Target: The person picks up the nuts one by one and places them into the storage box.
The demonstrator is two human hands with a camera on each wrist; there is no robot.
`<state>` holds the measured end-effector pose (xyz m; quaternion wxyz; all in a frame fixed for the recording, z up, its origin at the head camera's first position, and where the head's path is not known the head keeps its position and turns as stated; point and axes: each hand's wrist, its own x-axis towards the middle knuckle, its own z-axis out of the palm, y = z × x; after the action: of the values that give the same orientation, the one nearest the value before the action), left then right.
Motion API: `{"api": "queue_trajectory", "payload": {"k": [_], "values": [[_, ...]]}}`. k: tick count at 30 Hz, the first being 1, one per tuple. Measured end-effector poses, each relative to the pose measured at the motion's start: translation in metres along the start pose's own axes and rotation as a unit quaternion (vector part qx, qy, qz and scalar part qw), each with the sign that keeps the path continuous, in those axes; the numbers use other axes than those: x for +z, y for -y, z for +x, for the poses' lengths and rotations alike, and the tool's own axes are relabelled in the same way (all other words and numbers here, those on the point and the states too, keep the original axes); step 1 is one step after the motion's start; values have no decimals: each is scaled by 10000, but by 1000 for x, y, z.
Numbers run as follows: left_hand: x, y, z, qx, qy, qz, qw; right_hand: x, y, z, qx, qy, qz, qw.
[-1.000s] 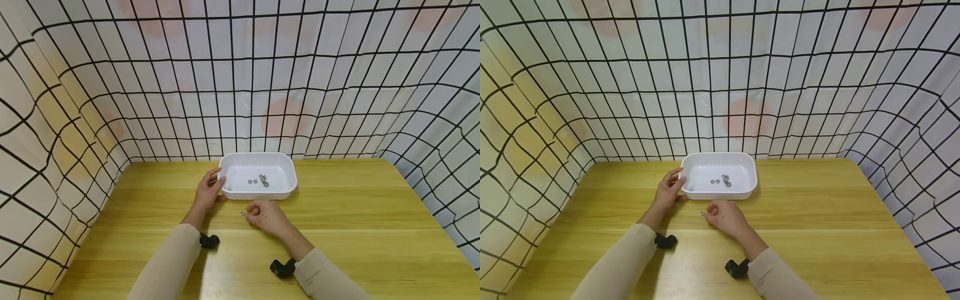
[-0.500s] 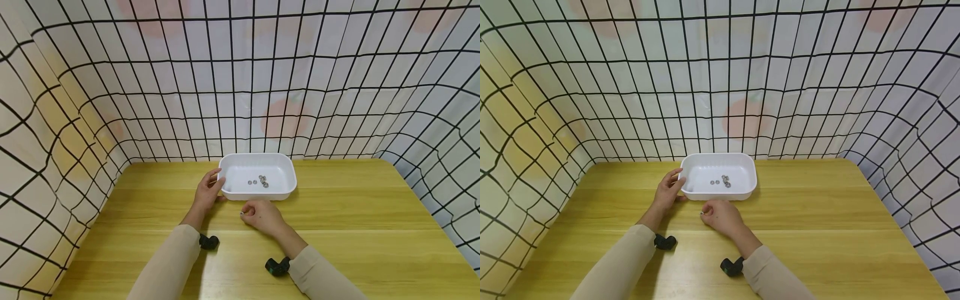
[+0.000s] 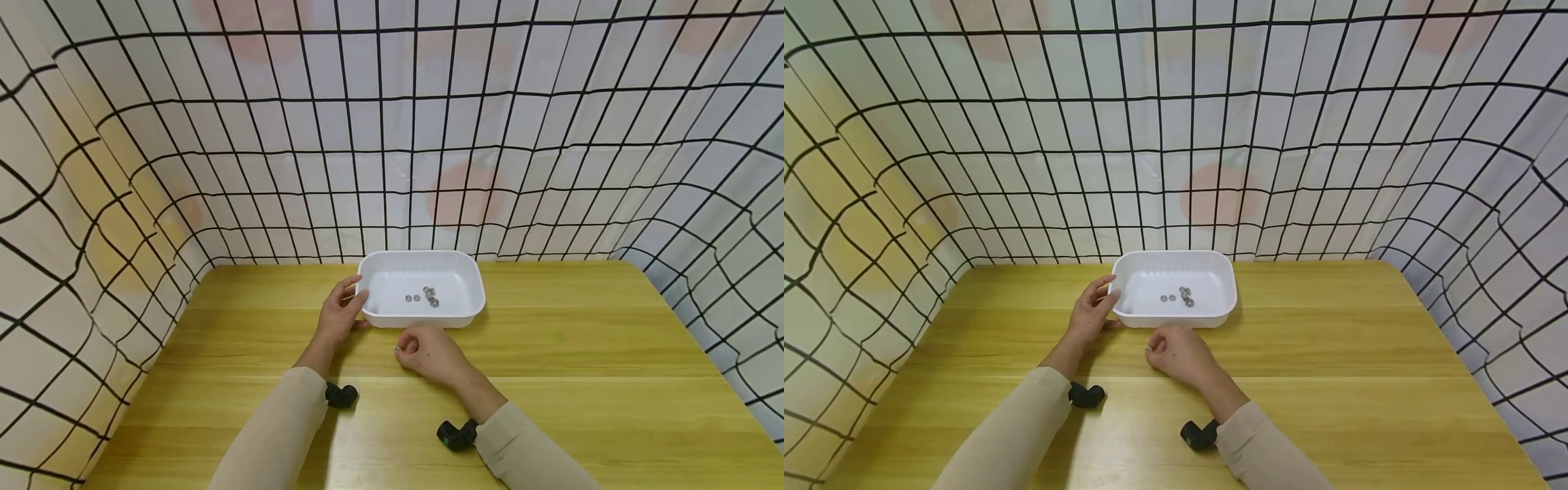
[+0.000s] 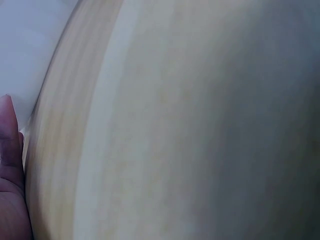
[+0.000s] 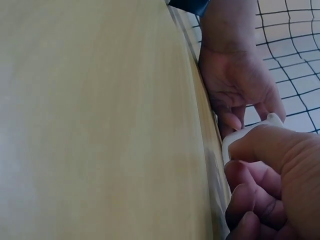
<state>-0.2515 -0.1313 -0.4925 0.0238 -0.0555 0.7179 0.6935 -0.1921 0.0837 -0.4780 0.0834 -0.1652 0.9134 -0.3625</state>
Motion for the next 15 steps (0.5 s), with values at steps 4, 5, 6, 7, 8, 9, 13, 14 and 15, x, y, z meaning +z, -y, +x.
{"api": "queue_trajectory", "payload": {"k": [4, 5, 6, 7, 8, 9, 13, 14, 15], "values": [[0, 0, -1, 11, -22, 13, 10000, -4, 2, -3, 63, -71, 40, 9999], [0, 0, 0, 9, -26, 7, 10000, -6, 3, -4, 57, -114, 74, 9999], [0, 1, 0, 6, -32, 3, 10000, -7, 4, -4, 56, -155, 107, 9998], [0, 1, 0, 0, -35, 7, 10000, -9, 4, -5, 48, -200, 167, 9996], [0, 2, 1, 1, -35, 9, 10000, -11, 5, -6, 51, -236, 249, 9994], [0, 2, 1, -2, -33, 7, 10000, -13, 6, -7, 45, -272, 319, 9991], [0, 3, 2, -12, -16, 17, 10000, -24, 9, -12, 120, -323, 537, 9980], [-1, 2, 2, -8, -4, 18, 10000, -27, 10, -14, 141, -329, 581, 9977], [-1, 2, 2, -12, 10, 15, 10000, -30, 11, -15, 146, -347, 587, 9976]]}}
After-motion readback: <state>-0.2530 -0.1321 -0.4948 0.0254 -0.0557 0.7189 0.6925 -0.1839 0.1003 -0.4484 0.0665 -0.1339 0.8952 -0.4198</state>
